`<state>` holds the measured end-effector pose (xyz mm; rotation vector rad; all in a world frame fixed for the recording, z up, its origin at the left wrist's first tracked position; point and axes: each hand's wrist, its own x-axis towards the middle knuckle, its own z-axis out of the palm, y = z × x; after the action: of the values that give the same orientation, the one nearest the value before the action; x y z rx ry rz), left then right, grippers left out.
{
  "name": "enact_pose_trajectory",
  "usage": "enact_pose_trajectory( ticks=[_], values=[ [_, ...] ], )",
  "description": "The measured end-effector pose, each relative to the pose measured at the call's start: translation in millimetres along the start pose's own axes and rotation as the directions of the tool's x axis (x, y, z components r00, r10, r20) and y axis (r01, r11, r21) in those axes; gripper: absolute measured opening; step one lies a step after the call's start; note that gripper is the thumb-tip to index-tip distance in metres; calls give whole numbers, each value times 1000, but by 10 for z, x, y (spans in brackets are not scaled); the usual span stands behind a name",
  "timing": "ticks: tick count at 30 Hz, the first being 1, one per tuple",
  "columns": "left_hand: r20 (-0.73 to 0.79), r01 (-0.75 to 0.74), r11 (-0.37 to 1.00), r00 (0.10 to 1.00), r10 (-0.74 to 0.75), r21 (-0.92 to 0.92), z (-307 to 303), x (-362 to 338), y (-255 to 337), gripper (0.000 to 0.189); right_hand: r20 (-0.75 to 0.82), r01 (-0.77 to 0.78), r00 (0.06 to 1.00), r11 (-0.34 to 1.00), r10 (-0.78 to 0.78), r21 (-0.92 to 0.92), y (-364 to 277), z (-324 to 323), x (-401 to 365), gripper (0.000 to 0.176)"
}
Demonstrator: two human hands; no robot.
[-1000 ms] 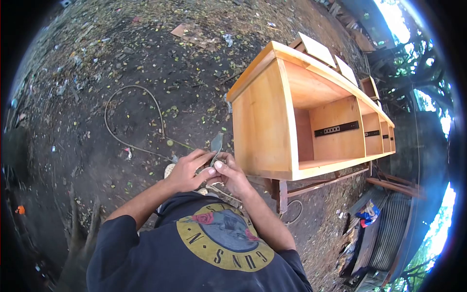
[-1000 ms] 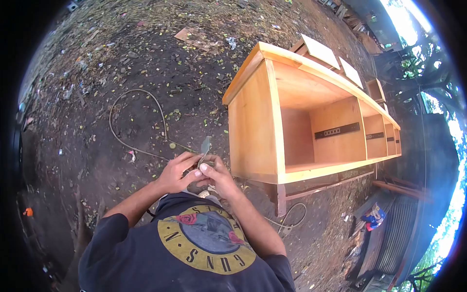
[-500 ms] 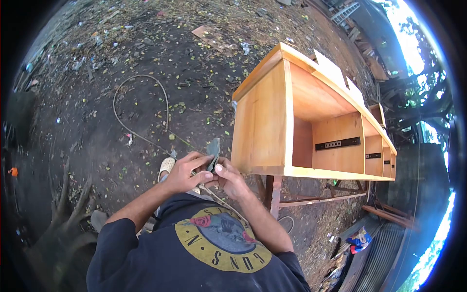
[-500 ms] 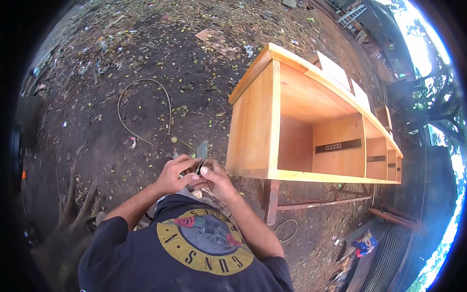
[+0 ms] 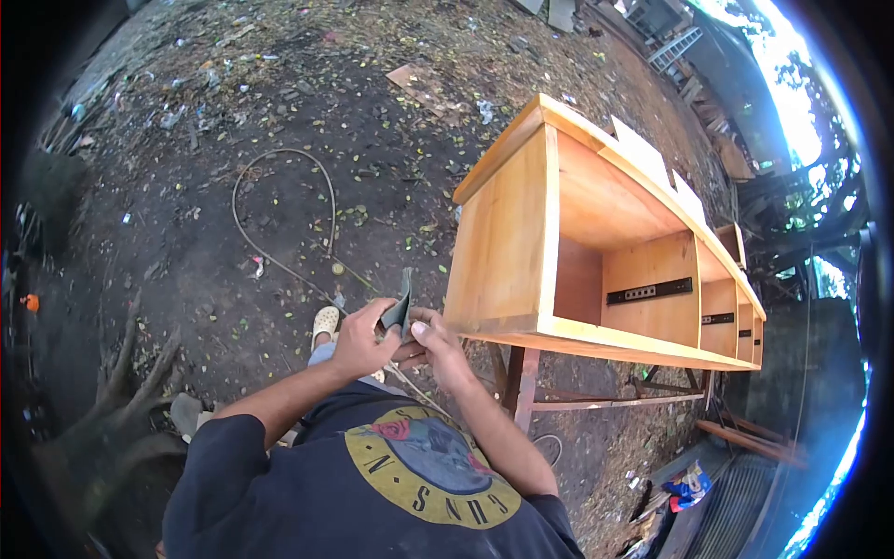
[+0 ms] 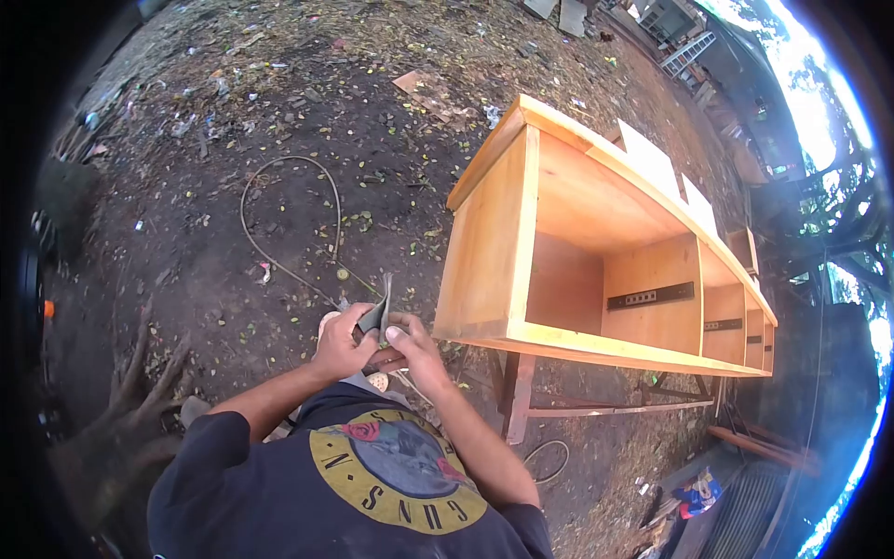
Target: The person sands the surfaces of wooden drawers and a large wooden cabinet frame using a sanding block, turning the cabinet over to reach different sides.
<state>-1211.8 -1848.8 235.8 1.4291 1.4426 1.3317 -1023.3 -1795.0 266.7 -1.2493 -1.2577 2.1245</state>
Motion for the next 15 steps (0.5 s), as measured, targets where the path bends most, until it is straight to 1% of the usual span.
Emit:
enact_pose_trajectory(
  ticks=[1, 4, 5, 6, 7, 8, 9, 10, 12, 13, 15],
  values=[
    [-6, 1, 1000, 1000, -1, 3, 38, -2, 9, 33, -24, -7, 1000, 999, 5, -54, -26, 22, -24, 64],
    [-10, -6, 1000, 1000, 6, -9, 129, -32, -83, 34, -105, 52, 992, 976, -76, -211, 39, 42, -24, 74],
    [-20, -20, 1000, 1000, 20, -3, 142, -42, -86, 33, -146, 58, 985, 966, -98, -252, 48, 75, -42, 65],
    [-28, -33, 999, 999, 33, 2, 146, -55, -92, 32, -169, 47, 981, 969, -90, -244, 85, 47, -26, 60],
    [-10, -9, 1000, 1000, 9, 8, 144, -73, -113, 37, -194, 34, 978, 971, -82, -236, 114, 1, 0, 55],
    [-47, 25, 999, 999, -27, -37, 155, -92, -140, 42, -220, 22, 973, 973, -74, -229, 138, -32, 14, 50],
    [-81, 56, 995, 995, -63, -83, 170, -105, -171, 46, -303, 6, 950, 971, -81, -239, 160, -50, 20, 37],
    [-112, 86, 988, 989, -101, -130, 158, -106, -149, 51, -305, 13, 945, 944, -120, -330, 178, -93, 38, 34],
    [-119, 138, 968, 979, -165, -209, 119, -127, -107, 60, -299, 20, 935, 868, -192, -496, 265, -192, 74, 30],
    [-121, 164, 955, 973, -198, -247, 89, -127, -82, 65, -325, 73, 916, 894, -235, -441, 276, -148, 69, 27],
    [-249, 79, 997, 965, -82, -22, 85, -134, -160, 73, -385, 180, 870, 926, -307, -330, 272, -48, 43, 23]
  ],
)
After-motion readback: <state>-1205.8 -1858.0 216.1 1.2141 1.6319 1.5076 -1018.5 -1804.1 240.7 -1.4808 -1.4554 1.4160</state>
